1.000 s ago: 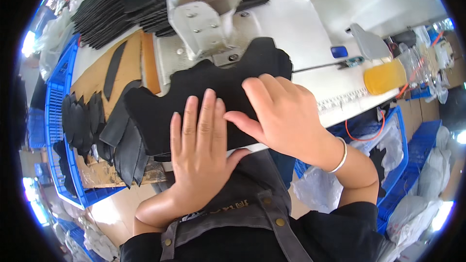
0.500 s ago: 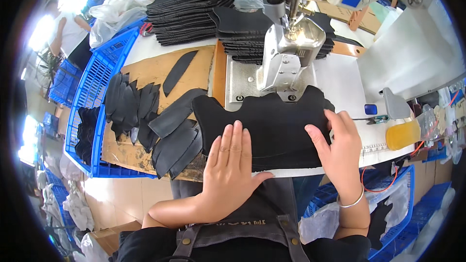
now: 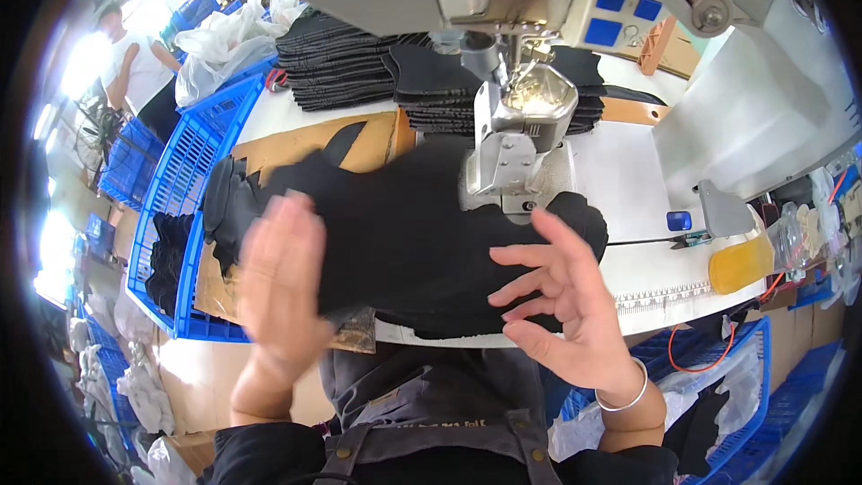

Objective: Aligning and layering black fabric and mesh components to assemble a shoe upper at an industrial workstation.

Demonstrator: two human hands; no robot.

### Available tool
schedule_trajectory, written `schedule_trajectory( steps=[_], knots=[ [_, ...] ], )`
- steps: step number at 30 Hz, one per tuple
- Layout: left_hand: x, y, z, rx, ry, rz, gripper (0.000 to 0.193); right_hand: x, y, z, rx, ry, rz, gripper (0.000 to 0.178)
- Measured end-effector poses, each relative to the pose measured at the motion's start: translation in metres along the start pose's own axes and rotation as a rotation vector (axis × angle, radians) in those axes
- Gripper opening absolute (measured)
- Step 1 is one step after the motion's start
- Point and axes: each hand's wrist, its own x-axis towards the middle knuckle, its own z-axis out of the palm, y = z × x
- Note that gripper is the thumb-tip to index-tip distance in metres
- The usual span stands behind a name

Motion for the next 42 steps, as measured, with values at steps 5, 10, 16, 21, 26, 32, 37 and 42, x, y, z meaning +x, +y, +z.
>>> schedule_trajectory(
  steps=[5,10,16,21,26,32,37,42],
  knots=[
    [0.050,-0.059,0.022,0.264,0.053,-0.104,0.051,-0.004,0.025,-0.023,-0.323,-0.055,0.022,0.043],
    [0.139,-0.078,0.112,0.054,0.182,0.132,0.026,0.003,0.028,-0.016,-0.475,-0.118,0.019,0.028],
    [0.167,-0.055,0.133,-0.541,-0.354,0.188,0.036,-0.001,0.035,-0.022,-0.446,-0.070,0.032,0.025],
    [0.120,-0.126,0.122,-0.365,-0.041,-0.138,0.035,-0.001,0.037,-0.028,-0.449,-0.104,-0.030,0.025],
    [0.041,-0.199,0.167,-0.170,-0.668,-0.537,0.043,-0.004,0.039,-0.027,-0.405,-0.080,-0.062,0.023],
    [0.014,-0.203,0.187,-0.357,-0.596,-0.748,0.039,-0.005,0.040,-0.024,-0.406,-0.053,-0.049,0.018],
    [0.018,-0.212,0.183,-0.489,-0.688,-0.725,0.036,-0.004,0.043,-0.022,-0.397,-0.033,-0.051,0.018],
    [0.023,-0.183,0.110,-0.939,-0.289,-0.663,0.028,-0.009,0.031,-0.017,-0.227,0.073,-0.177,0.018]
  ],
)
